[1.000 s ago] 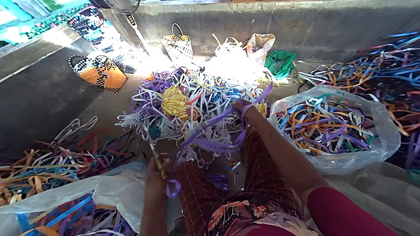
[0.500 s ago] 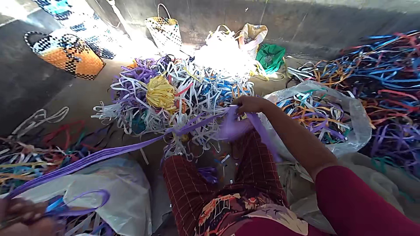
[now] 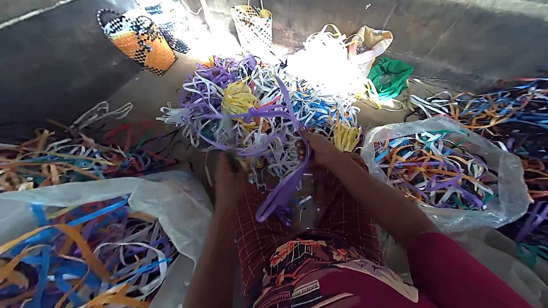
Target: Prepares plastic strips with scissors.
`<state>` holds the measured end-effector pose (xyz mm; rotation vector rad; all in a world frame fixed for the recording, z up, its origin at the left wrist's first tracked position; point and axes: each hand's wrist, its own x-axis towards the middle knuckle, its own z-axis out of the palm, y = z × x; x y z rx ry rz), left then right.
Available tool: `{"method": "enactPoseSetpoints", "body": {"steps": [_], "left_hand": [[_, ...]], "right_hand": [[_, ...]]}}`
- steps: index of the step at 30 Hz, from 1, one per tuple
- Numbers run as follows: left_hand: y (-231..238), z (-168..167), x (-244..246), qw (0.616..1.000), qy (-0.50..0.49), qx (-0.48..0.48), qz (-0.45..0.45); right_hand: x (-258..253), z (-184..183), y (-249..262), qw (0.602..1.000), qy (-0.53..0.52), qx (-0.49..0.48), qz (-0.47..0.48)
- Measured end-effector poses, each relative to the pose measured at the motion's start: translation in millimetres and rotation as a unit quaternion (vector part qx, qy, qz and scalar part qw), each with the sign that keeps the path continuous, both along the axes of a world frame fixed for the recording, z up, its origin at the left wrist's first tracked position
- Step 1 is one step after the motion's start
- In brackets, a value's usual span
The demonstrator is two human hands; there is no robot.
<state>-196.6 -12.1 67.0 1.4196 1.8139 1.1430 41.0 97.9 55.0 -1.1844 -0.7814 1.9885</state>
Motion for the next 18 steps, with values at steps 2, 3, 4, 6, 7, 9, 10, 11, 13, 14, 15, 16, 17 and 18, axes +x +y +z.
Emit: {"method": "enactPoseSetpoints", "body": {"steps": [2, 3, 4, 6, 7, 9, 10, 11, 13, 14, 15, 16, 17, 18], "left_hand": [[5, -3, 35, 0.995, -0.064, -0.034, -0.074], [9, -6, 49, 0.992, -0.065, -0.054, -0.097], [14, -12, 60, 0.989, -0.057, -0.07, -0.115], [24, -27, 77, 0.986, -0.049, -0.088, -0.131], [28, -35, 84, 0.986, -0.062, -0.085, -0.127], [31, -42, 97, 0.987, -0.099, -0.079, -0.101], [31, -42, 102, 0.987, -0.112, -0.075, -0.088], [31, -42, 106, 0.987, -0.12, -0.072, -0.079], [30, -41, 110, 0.988, -0.113, -0.071, -0.075], [29, -42, 110, 0.989, -0.099, -0.073, -0.076], [30, -42, 109, 0.99, -0.086, -0.083, -0.077], [29, -43, 107, 0.989, -0.084, -0.091, -0.078], [29, -44, 104, 0.988, -0.1, -0.093, -0.076], [27, -45, 101, 0.985, -0.132, -0.091, -0.071]], "right_hand": [[-8, 0, -9, 1.0, -0.013, 0.014, -0.011], [-11, -2, -13, 0.999, -0.019, 0.027, -0.014], [-15, -4, -16, 0.999, -0.027, 0.035, -0.017], [-21, -3, -23, 0.998, -0.039, 0.05, -0.016], [-24, -2, -27, 0.997, -0.038, 0.055, -0.024], [-26, -5, -29, 0.996, -0.024, 0.062, -0.052], [-27, -9, -31, 0.996, -0.017, 0.063, -0.066], [-27, -13, -33, 0.995, -0.013, 0.064, -0.074], [-28, -22, -40, 0.995, 0.012, 0.062, -0.082], [-29, -28, -42, 0.994, 0.019, 0.059, -0.093], [-29, -31, -43, 0.993, 0.025, 0.051, -0.106], [-30, -34, -44, 0.991, 0.027, 0.046, -0.123], [-28, -36, -43, 0.99, 0.028, 0.043, -0.133], [-25, -37, -42, 0.989, 0.023, 0.043, -0.139]]}}
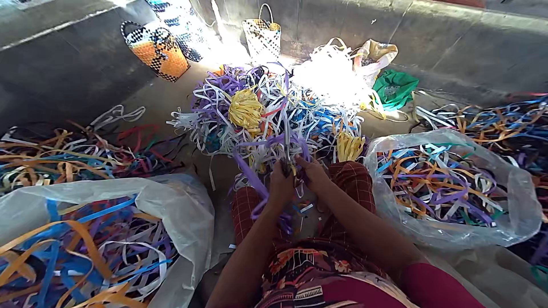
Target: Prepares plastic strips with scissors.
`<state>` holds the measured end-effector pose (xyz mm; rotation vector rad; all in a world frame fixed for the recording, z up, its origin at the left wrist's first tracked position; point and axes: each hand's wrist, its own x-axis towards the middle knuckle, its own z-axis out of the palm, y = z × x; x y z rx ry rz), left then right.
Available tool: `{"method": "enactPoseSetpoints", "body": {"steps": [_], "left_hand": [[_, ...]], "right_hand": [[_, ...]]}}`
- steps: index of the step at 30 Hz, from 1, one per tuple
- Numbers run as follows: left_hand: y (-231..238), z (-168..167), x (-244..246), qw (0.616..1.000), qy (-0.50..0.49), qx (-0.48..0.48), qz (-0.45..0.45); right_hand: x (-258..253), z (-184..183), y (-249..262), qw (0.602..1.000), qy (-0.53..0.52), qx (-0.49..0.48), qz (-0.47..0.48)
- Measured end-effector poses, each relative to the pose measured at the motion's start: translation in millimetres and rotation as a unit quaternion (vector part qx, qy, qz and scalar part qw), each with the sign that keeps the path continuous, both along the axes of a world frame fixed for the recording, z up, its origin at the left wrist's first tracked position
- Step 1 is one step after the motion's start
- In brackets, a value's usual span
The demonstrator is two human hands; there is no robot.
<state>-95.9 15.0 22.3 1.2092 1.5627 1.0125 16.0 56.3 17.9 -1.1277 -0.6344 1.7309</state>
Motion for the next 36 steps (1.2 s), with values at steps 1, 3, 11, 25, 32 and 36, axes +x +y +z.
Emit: {"method": "enactPoseSetpoints", "body": {"steps": [1, 3, 11, 25, 32, 36], "left_hand": [[-3, 2, -5, 0.999, -0.044, -0.001, 0.009], [-9, 10, -25, 0.989, -0.138, -0.005, 0.054], [-61, 21, -267, 0.896, -0.327, 0.085, 0.288], [-116, 98, -334, 0.855, -0.235, 0.141, 0.44], [-104, 117, -323, 0.867, -0.193, 0.145, 0.436], [-82, 146, -280, 0.918, -0.138, 0.183, 0.322]], "right_hand": [[5, 0, 3, 1.0, -0.011, -0.002, 0.0], [24, -1, 14, 0.999, -0.046, 0.005, 0.003], [189, 18, 79, 0.989, -0.127, 0.072, 0.002], [190, 64, 112, 0.839, -0.515, 0.176, 0.006], [198, 56, 120, 0.787, -0.578, 0.217, -0.018], [156, 59, 104, 0.758, -0.567, 0.231, 0.225]]}}
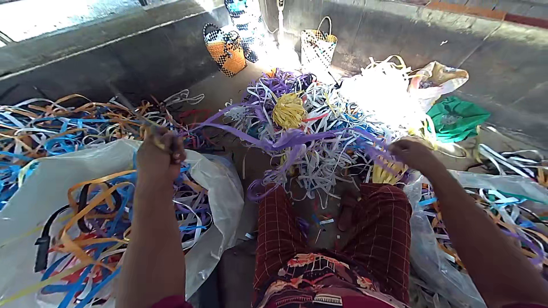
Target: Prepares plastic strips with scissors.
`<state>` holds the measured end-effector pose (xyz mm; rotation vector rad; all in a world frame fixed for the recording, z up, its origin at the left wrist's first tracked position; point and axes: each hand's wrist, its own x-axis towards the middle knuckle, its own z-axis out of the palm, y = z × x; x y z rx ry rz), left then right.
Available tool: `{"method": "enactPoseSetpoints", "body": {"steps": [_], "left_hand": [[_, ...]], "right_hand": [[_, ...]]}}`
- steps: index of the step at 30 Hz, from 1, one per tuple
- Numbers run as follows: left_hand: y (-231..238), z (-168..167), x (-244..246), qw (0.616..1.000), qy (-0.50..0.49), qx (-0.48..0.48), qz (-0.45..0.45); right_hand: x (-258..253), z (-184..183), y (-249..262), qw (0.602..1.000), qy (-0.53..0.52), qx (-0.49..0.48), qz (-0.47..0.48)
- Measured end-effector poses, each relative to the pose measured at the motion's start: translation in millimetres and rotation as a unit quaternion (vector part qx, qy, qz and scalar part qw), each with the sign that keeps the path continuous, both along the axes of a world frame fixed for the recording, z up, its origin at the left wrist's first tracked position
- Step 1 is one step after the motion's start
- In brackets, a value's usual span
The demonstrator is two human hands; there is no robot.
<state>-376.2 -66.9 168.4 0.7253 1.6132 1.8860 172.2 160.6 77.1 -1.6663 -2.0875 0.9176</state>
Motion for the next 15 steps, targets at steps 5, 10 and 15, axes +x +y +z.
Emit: {"method": "enactPoseSetpoints", "body": {"steps": [5, 10, 15], "left_hand": [[47, 30, 90, 0.978, 0.117, -0.029, -0.173], [71, 61, 141, 0.944, 0.151, -0.031, -0.293], [64, 87, 156, 0.936, 0.106, 0.019, -0.335]], "right_hand": [[-116, 36, -41, 0.976, 0.074, 0.049, 0.198], [-196, 45, -58, 0.929, 0.117, 0.102, 0.335], [-220, 31, -48, 0.879, 0.24, 0.123, 0.392]]}}
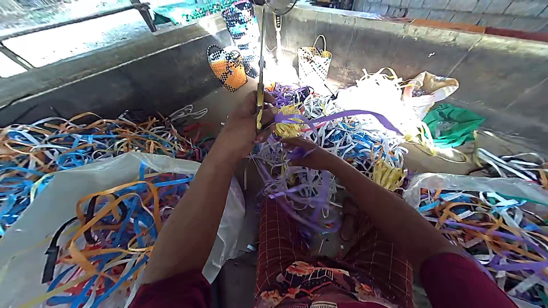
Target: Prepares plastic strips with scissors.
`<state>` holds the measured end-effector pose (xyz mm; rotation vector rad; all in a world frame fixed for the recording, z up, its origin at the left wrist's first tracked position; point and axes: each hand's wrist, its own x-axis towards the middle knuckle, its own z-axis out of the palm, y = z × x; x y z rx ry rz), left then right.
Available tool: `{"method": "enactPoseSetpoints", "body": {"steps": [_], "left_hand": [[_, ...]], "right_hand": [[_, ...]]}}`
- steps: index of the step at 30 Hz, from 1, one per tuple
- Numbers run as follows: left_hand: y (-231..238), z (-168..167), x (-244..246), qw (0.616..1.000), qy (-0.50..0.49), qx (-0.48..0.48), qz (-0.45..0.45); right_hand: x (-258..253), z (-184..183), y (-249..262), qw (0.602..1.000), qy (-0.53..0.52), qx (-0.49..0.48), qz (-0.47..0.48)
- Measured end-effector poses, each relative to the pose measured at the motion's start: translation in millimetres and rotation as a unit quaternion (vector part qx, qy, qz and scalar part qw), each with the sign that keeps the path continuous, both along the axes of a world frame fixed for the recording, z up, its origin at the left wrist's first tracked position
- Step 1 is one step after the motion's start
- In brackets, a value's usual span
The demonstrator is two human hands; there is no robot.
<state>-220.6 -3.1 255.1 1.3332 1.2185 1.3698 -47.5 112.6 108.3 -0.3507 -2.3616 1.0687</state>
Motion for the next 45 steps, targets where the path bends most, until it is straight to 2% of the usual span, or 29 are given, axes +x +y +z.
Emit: {"method": "enactPoseSetpoints", "body": {"steps": [2, 5, 8, 12, 17, 19, 21, 23, 25, 27, 29, 30, 31, 32, 34, 36, 39, 40, 42, 43, 45], "left_hand": [[-3, 3, -5, 1.0, 0.0, 0.016, 0.006], [-7, -1, -22, 0.998, -0.003, 0.024, 0.052], [-10, -15, -47, 0.992, -0.01, 0.023, 0.122], [-11, -43, -68, 0.986, -0.001, -0.013, 0.168], [-6, -77, -96, 0.975, -0.077, -0.029, 0.207], [-6, -79, -96, 0.973, -0.069, -0.043, 0.214], [-5, -80, -93, 0.975, -0.05, -0.051, 0.213], [-6, -79, -88, 0.978, -0.027, -0.052, 0.201], [-6, -82, -83, 0.98, 0.006, -0.066, 0.188], [-6, -88, -78, 0.981, 0.041, -0.081, 0.169], [-3, -97, -74, 0.983, 0.05, -0.095, 0.151], [-1, -101, -73, 0.983, 0.05, -0.102, 0.146], [1, -103, -73, 0.982, 0.05, -0.109, 0.143], [2, -105, -74, 0.982, 0.051, -0.114, 0.144], [4, -108, -81, 0.979, 0.065, -0.107, 0.162], [5, -108, -96, 0.967, 0.133, -0.081, 0.2], [0, -101, -125, 0.911, 0.33, -0.045, 0.244], [-1, -97, -134, 0.881, 0.399, -0.044, 0.25], [-6, -90, -147, 0.797, 0.549, -0.05, 0.248], [-8, -89, -157, 0.761, 0.599, -0.048, 0.246], [-14, -88, -181, 0.726, 0.63, -0.052, 0.272]], "right_hand": [[2, 7, -6, 0.999, -0.017, -0.038, -0.02], [11, 7, -2, 0.987, -0.043, -0.112, -0.105], [30, -2, 9, 0.968, 0.001, -0.193, -0.158], [52, -2, 8, 0.948, 0.071, -0.291, -0.108], [67, -13, 17, 0.921, 0.159, -0.355, -0.031], [66, -13, 18, 0.91, 0.166, -0.376, -0.062], [62, -15, 18, 0.893, 0.171, -0.382, -0.164], [60, -14, 21, 0.872, 0.157, -0.373, -0.275], [60, -13, 23, 0.842, 0.178, -0.392, -0.325], [60, -8, 27, 0.793, 0.246, -0.447, -0.332], [60, -4, 36, 0.719, 0.343, -0.511, -0.322], [61, 0, 37, 0.696, 0.375, -0.53, -0.308], [63, 4, 36, 0.683, 0.395, -0.54, -0.294], [67, 7, 34, 0.688, 0.396, -0.54, -0.279], [78, 6, 31, 0.743, 0.343, -0.519, -0.247], [97, -1, 31, 0.828, 0.235, -0.483, -0.164], [119, 9, 19, 0.93, -0.054, -0.353, -0.09], [122, 16, 16, 0.943, -0.171, -0.273, -0.086], [128, 28, 17, 0.928, -0.34, -0.12, -0.091], [135, 30, 21, 0.914, -0.384, -0.083, -0.099], [158, 30, 26, 0.88, -0.457, -0.057, -0.113]]}}
